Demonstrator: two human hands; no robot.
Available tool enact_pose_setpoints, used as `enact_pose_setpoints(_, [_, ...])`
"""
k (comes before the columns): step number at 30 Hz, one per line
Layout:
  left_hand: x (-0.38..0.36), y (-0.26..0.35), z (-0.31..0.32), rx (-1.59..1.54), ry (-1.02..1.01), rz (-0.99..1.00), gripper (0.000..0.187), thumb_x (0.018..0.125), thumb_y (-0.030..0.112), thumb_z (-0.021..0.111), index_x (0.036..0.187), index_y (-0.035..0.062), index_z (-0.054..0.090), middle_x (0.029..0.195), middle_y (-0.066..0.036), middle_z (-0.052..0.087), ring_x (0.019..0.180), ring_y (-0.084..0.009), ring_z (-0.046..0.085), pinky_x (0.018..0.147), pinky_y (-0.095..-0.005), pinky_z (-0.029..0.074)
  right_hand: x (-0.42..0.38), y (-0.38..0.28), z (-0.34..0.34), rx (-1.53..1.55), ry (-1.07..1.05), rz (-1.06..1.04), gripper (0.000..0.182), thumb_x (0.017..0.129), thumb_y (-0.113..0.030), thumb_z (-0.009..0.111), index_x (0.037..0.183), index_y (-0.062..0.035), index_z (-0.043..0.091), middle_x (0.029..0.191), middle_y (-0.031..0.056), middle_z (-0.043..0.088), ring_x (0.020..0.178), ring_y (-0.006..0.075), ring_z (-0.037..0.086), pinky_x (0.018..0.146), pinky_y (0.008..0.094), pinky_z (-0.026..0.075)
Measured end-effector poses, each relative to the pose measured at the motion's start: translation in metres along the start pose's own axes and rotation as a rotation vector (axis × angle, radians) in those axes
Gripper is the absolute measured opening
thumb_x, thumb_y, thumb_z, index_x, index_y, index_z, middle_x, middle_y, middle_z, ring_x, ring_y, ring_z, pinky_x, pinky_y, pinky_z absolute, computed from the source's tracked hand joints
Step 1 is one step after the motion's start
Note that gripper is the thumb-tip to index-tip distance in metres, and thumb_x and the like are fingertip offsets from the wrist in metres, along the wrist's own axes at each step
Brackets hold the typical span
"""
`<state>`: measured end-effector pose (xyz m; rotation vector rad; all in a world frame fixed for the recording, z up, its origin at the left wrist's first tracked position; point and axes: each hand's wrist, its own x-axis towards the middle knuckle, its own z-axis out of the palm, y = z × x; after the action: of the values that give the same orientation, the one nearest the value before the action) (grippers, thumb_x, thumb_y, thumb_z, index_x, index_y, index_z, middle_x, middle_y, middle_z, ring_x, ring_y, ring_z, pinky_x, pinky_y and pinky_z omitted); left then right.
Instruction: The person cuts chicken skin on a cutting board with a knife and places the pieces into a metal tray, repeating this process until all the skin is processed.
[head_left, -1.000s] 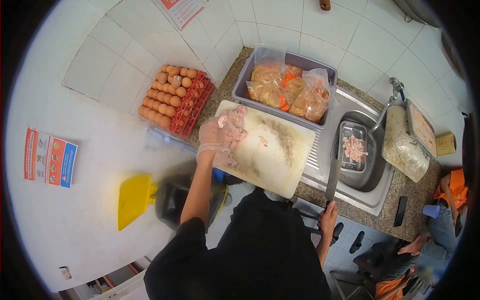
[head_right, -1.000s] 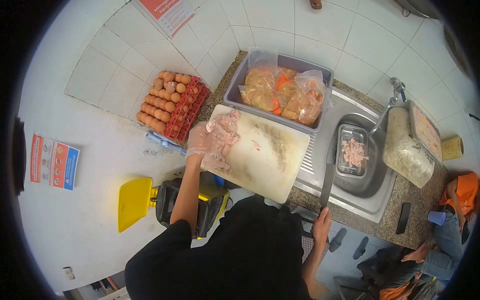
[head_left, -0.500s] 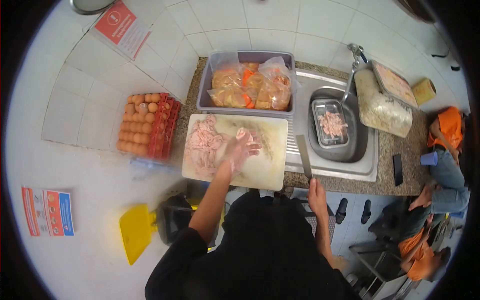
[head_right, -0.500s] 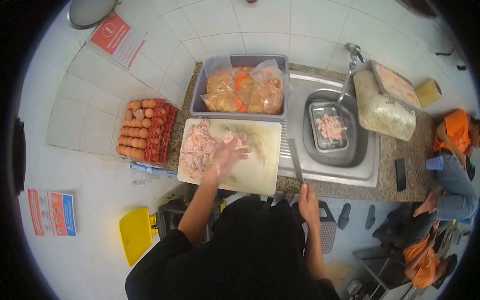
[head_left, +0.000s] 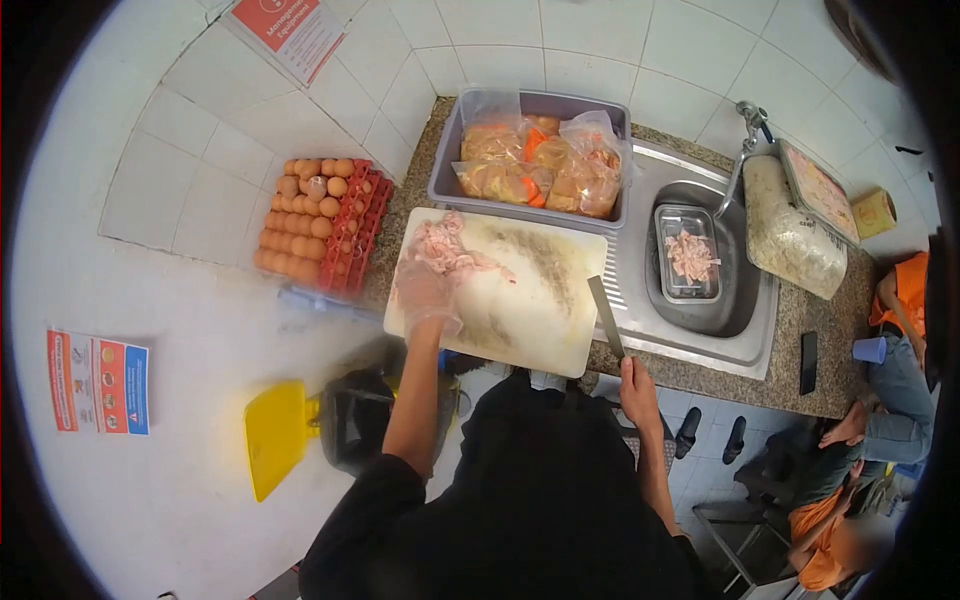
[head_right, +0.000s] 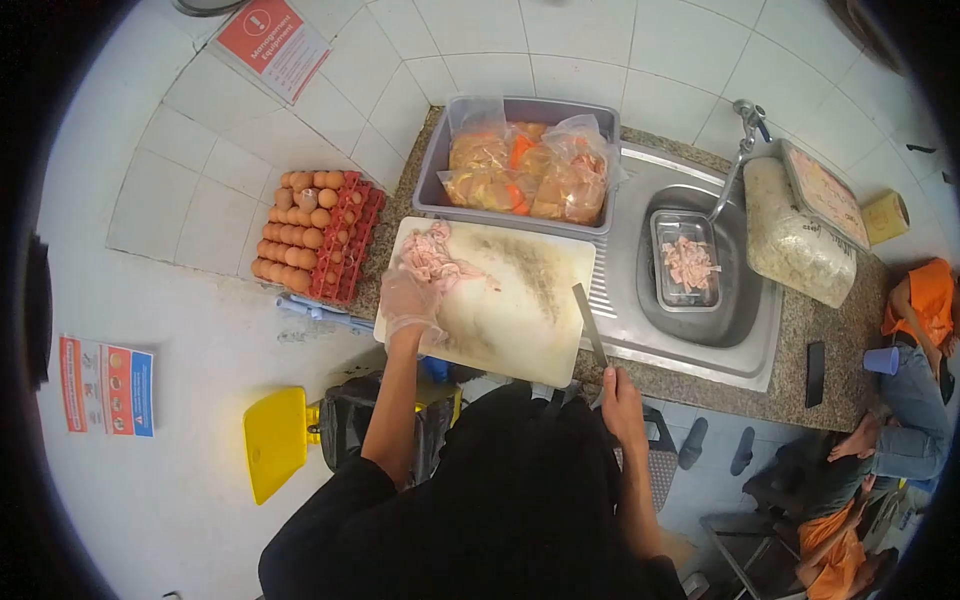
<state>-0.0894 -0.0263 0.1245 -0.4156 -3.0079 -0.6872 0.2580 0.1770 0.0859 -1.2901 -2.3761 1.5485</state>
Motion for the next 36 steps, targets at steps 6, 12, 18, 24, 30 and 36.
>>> enact_pose_setpoints(6, [0.025, -0.034, 0.081, 0.559, -0.084, 0.545, 0.053, 0.089, 0.029, 0.065, 0.132, -0.0015, 0.060, 0.133, -0.017, 0.061, 0.121, -0.0341, 0.059, 0.111, -0.0470, 0.040, 0.002, 0.015, 0.000, 0.006, 0.027, 0.017, 0.047, 0.110, -0.040, 0.040, 0.099, 0.0033, 0.057, 0.086, 0.0325, 0.063, 0.086, 0.0553, 0.060, 0.072, 0.0557, 0.045])
enact_pose_setpoints(12, [0.062, -0.007, 0.071, 0.506, 0.037, 0.646, 0.034, 0.095, 0.021, 0.060, 0.123, 0.0040, 0.068, 0.112, -0.016, 0.069, 0.101, -0.0320, 0.066, 0.096, -0.0480, 0.049, -0.002, 0.013, -0.003, 0.050, 0.065, 0.004, 0.048, 0.110, -0.039, 0.041, 0.095, 0.0038, 0.054, 0.082, 0.0314, 0.060, 0.081, 0.0536, 0.059, 0.069, 0.0532, 0.044])
enact_pose_setpoints(18, [0.056, 0.075, 0.000, -0.626, -0.541, 0.176, 0.035, 0.103, 0.031, 0.061, 0.120, 0.0010, 0.067, 0.101, -0.010, 0.072, 0.087, -0.0253, 0.071, 0.073, -0.0384, 0.057, -0.010, 0.019, -0.008, 0.091, 0.114, 0.014, 0.048, 0.110, -0.040, 0.041, 0.094, 0.0036, 0.054, 0.077, 0.0301, 0.059, 0.075, 0.0517, 0.058, 0.067, 0.0529, 0.044])
enact_pose_setpoints(24, [-0.009, 0.094, 0.041, -1.236, -0.775, -0.212, 0.042, 0.104, 0.031, 0.062, 0.129, -0.0018, 0.058, 0.110, -0.012, 0.070, 0.094, -0.0233, 0.070, 0.078, -0.0368, 0.061, -0.013, 0.005, -0.017, 0.059, 0.146, 0.019, 0.048, 0.110, -0.040, 0.041, 0.097, 0.0034, 0.055, 0.080, 0.0317, 0.061, 0.082, 0.0534, 0.061, 0.071, 0.0551, 0.046])
enact_pose_setpoints(30, [-0.076, 0.037, 0.129, -1.427, -0.806, -0.673, 0.043, 0.102, 0.028, 0.065, 0.130, 0.0006, 0.048, 0.115, -0.018, 0.066, 0.101, -0.0284, 0.068, 0.086, -0.0402, 0.061, 0.007, -0.004, 0.021, -0.026, 0.091, -0.132, 0.042, 0.108, -0.036, 0.043, 0.104, 0.0035, 0.057, 0.088, 0.0366, 0.064, 0.090, 0.0581, 0.061, 0.077, 0.0633, 0.046])
enact_pose_setpoints(36, [-0.090, -0.005, 0.132, -1.734, -0.605, -0.834, 0.035, 0.106, 0.040, 0.056, 0.117, 0.0061, 0.056, 0.104, -0.011, 0.067, 0.085, -0.0228, 0.065, 0.073, -0.0351, 0.056, 0.030, -0.022, 0.045, -0.128, 0.028, -0.151, 0.038, 0.108, -0.034, 0.047, 0.100, 0.0031, 0.055, 0.081, 0.0368, 0.064, 0.081, 0.0576, 0.062, 0.072, 0.0654, 0.047])
